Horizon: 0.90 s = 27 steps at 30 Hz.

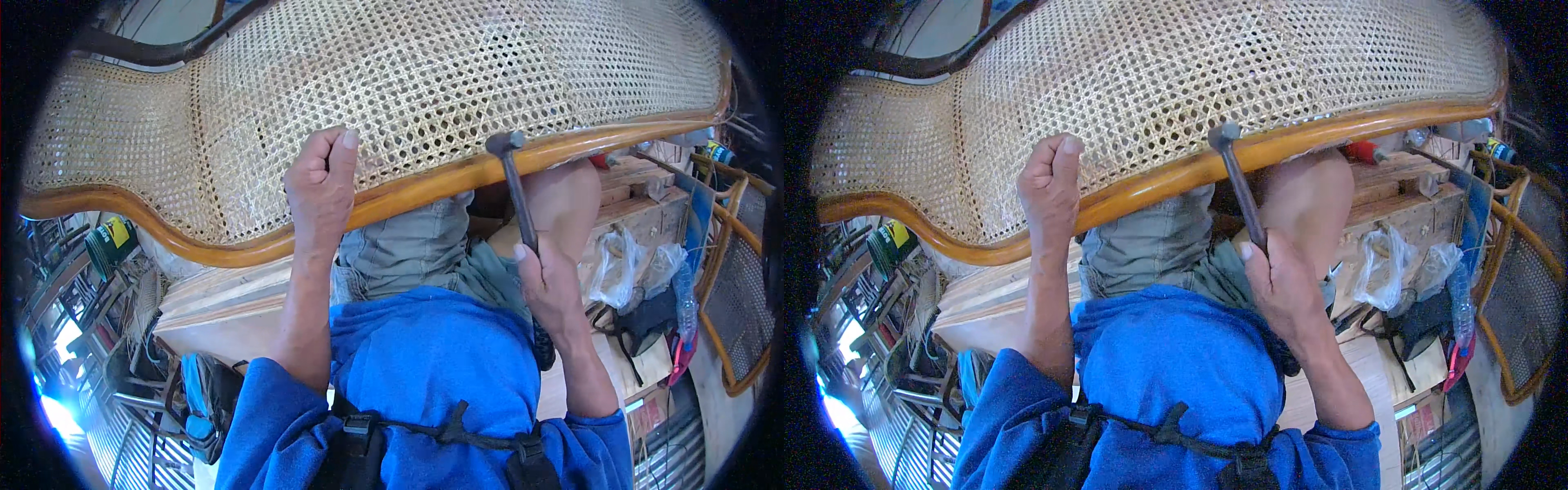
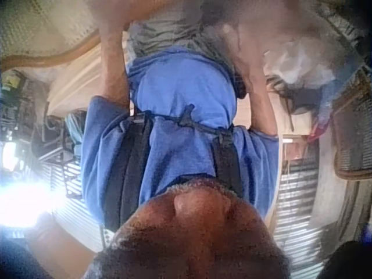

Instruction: The person weaves cane strips into the frame of an overturned rattan chair seat. They use a hammer to tap the strips into place and pliers to pull and trim the cane. The person works along the edge of the seat, securing the woven pattern.

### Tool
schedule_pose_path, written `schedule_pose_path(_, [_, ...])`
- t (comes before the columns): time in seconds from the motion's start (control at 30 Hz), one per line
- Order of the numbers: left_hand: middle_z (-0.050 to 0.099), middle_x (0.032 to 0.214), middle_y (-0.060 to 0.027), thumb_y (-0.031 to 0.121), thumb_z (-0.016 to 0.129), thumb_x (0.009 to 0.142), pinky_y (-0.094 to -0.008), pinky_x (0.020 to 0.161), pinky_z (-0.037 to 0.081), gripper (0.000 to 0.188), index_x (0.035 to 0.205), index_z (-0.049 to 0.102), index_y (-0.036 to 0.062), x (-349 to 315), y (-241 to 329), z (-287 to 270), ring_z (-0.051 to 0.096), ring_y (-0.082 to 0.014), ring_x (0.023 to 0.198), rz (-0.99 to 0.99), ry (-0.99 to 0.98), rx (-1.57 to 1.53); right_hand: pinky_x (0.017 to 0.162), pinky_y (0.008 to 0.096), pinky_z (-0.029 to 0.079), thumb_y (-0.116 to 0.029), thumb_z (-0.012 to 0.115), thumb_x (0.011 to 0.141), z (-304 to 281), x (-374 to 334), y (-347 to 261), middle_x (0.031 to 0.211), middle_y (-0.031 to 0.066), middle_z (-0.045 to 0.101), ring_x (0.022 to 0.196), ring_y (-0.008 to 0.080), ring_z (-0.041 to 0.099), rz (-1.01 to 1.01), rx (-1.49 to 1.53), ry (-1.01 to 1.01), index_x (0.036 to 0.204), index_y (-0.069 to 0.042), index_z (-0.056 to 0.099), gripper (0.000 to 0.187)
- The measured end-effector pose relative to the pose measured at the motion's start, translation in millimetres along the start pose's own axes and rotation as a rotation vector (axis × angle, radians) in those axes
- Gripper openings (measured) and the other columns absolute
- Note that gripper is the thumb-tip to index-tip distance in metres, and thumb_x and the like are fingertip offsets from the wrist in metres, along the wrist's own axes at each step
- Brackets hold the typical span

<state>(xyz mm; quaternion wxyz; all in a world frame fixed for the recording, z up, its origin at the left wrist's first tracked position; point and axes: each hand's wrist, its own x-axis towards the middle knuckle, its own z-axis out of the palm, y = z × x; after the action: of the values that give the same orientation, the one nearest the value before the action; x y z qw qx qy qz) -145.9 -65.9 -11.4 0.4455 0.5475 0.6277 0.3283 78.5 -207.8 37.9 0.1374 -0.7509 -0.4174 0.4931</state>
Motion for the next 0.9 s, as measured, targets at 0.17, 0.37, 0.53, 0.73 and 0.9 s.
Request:
schedule_pose_path(0.17, [0.048, 0.062, 0.0051, 0.018, 0.058, 0.090, -0.0196, 0.049, 0.034, 0.018, 0.087, 0.063, 0.0014, 0, -3, 0, 0.038, -0.0015, 0.057, 0.079, 0.018, 0.057, 0.067, 0.0447, 0.042, -0.021, 0.049, 0.090, 5, -6, -3, 0.075, 0.0224, 0.053, 0.071, 0.0397, 0.054, -0.088, -0.008, 0.044, 0.089, 0.002, 0.049, 0.024])
schedule_pose_path(0.37, [0.047, 0.062, 0.0053, 0.018, 0.059, 0.090, -0.0196, 0.049, 0.034, 0.018, 0.088, 0.062, 0.0015, 0, -3, 0, 0.038, -0.0014, 0.057, 0.030, 0.003, 0.046, 0.066, 0.0458, 0.042, -0.023, 0.049, 0.091, 6, -8, -10, 0.074, 0.0233, 0.053, 0.070, 0.0412, 0.054, -0.031, 0.041, 0.038, 0.089, 0.002, 0.049, 0.025])
schedule_pose_path(0.53, [0.047, 0.063, 0.0064, 0.018, 0.058, 0.090, -0.0191, 0.049, 0.033, 0.017, 0.088, 0.062, 0.0023, -1, -2, 0, 0.037, -0.0010, 0.057, 0.046, 0.003, 0.008, 0.066, 0.0452, 0.043, -0.025, 0.049, 0.091, 7, 6, 5, 0.075, 0.0247, 0.053, 0.072, 0.0409, 0.055, -0.010, -0.204, -0.063, 0.091, 0.002, 0.050, 0.027])
schedule_pose_path(0.73, [0.046, 0.064, 0.0067, 0.017, 0.058, 0.090, -0.0186, 0.049, 0.032, 0.016, 0.088, 0.062, 0.0019, -1, 3, 1, 0.037, -0.0008, 0.058, 0.025, -0.006, 0.000, 0.068, 0.0462, 0.043, -0.025, 0.048, 0.091, 7, -9, -1, 0.077, 0.0249, 0.054, 0.076, 0.0415, 0.056, -0.101, 0.105, 0.109, 0.093, 0.003, 0.050, 0.028])
schedule_pose_path(0.9, [0.048, 0.065, 0.0066, 0.019, 0.059, 0.090, -0.0181, 0.051, 0.032, 0.018, 0.088, 0.063, 0.0015, 1, 3, 1, 0.037, -0.0011, 0.059, 0.029, 0.010, 0.004, 0.068, 0.0474, 0.043, -0.023, 0.049, 0.091, 2, 0, -5, 0.075, 0.0246, 0.054, 0.074, 0.0415, 0.057, 0.029, -0.018, -0.021, 0.095, 0.004, 0.050, 0.028])
